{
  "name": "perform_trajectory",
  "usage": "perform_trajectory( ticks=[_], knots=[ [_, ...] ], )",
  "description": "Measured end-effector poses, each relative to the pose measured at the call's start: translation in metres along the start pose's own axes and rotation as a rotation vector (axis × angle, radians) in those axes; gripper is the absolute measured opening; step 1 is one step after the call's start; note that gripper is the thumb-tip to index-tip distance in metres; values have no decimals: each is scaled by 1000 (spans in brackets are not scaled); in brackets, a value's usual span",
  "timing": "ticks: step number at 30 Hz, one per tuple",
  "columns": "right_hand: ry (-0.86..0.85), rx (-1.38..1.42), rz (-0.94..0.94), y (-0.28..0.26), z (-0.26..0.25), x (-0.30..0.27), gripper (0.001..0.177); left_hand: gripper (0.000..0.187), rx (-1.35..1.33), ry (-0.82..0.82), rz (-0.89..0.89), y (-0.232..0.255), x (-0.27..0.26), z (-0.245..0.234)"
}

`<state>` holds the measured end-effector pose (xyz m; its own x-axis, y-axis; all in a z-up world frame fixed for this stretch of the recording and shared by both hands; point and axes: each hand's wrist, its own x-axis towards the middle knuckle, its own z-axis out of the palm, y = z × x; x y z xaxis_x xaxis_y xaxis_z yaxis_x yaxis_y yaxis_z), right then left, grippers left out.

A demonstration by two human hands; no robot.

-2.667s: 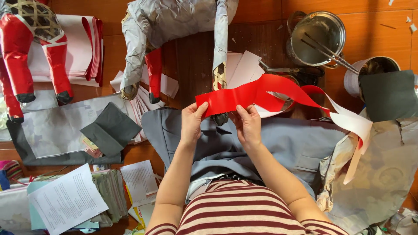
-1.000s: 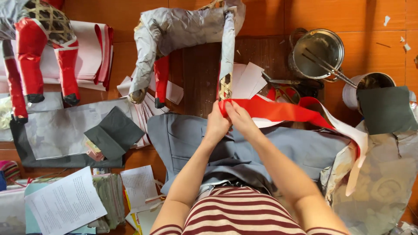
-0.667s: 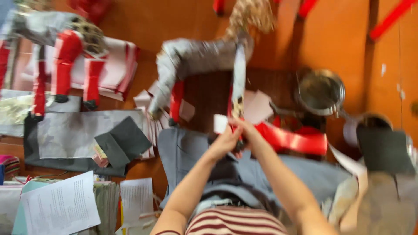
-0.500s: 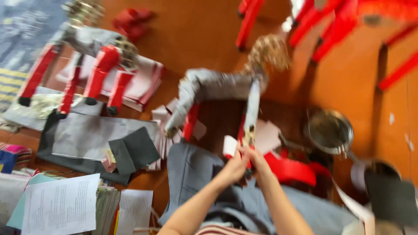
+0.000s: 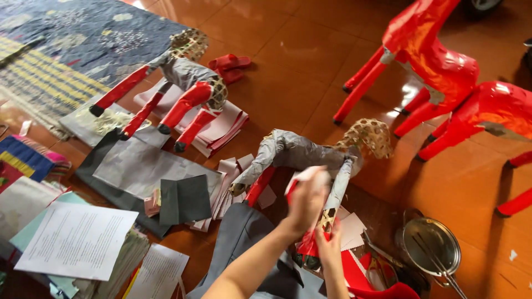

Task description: Decorating a giraffe-shaped figure by applying red and black strips of material to its legs

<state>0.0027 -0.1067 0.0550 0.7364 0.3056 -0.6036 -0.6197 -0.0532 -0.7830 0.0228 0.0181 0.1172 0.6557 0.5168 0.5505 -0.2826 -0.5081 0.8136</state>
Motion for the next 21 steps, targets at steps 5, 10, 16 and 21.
perform_trajectory(
  ticks=[5, 10, 16, 21],
  knots=[
    [278, -353, -325, 29, -2, -71, 79, 43, -571, -636, -980, 82, 9, 72],
    [418, 26, -314, 97, -59, 37, 41, 66, -53, -981, 158, 20, -88, 114],
    [545, 295, -236, 62, -34, 31, 24, 47, -142, -403, -837, -34, -98, 36],
    [413, 542, -234, 97, -47, 65, 34, 28, -603, -535, -1041, -32, -94, 8]
  ],
)
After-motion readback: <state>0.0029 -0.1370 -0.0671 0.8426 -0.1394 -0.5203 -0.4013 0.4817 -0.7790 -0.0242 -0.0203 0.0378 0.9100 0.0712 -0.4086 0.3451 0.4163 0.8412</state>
